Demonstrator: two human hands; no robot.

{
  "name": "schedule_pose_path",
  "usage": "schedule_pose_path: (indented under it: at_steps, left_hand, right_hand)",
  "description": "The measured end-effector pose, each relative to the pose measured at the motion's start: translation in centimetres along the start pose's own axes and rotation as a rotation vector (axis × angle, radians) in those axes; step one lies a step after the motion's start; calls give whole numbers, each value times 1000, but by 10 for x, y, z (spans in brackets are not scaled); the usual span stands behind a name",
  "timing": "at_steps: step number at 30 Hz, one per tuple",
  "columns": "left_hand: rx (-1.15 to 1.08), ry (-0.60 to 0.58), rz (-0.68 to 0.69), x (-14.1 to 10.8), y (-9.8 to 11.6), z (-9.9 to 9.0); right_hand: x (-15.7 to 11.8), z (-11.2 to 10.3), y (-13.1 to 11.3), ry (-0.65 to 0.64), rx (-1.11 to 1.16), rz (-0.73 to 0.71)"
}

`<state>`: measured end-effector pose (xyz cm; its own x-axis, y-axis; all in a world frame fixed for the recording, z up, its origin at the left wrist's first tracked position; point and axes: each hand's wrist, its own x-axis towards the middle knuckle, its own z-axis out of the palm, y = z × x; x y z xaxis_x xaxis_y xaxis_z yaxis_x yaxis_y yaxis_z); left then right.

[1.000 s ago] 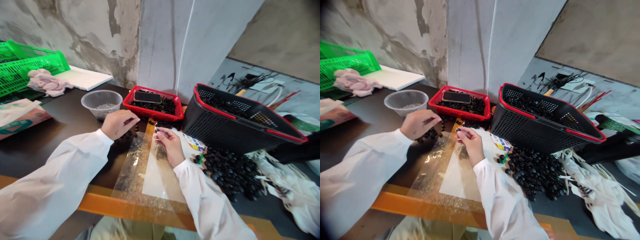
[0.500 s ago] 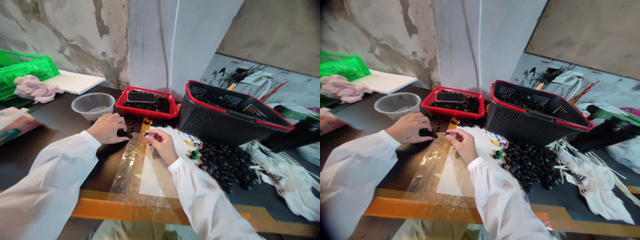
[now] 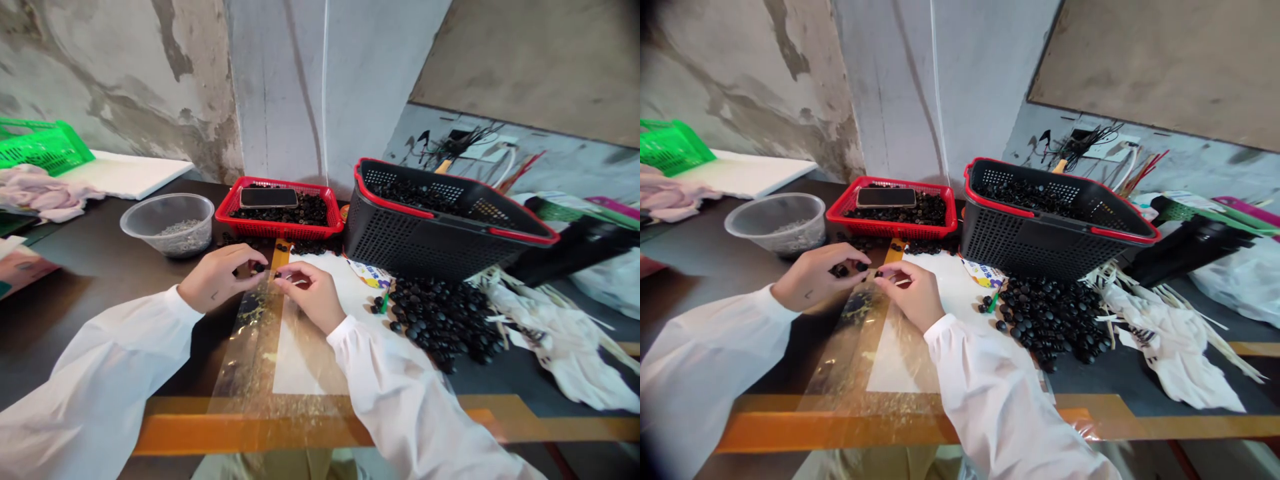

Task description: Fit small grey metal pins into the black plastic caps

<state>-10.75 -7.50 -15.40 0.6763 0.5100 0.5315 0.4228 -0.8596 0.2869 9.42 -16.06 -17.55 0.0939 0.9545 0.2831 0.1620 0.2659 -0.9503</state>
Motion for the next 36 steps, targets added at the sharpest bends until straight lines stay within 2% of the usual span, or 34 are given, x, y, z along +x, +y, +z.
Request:
schedule_pose_path:
  at_steps: [4, 10, 18, 24, 32, 34, 36]
  left_hand:
    - [-102, 15, -2, -3, 7, 2]
    - [-107, 2, -42, -6, 5, 3]
    - [-48, 13, 74, -5, 6, 6]
    - [-9, -9, 98, -10, 0, 11]
    - [-53, 71, 119, -13, 9, 13]
    - [-79, 112, 140, -12, 13, 15]
    - [-116, 169, 95, -12, 16, 19]
  right_hand:
    - [-3, 3, -4, 13, -21, -49]
    - [-4, 4, -6, 27, -17, -43]
    - [-3, 5, 1, 32, 32, 20]
    - [-1, 6, 7, 36, 103, 73]
    - [0, 6, 12, 49, 200, 134]
    - [0, 6, 9, 63, 228, 162]
    - [1, 6, 4, 76, 217, 150]
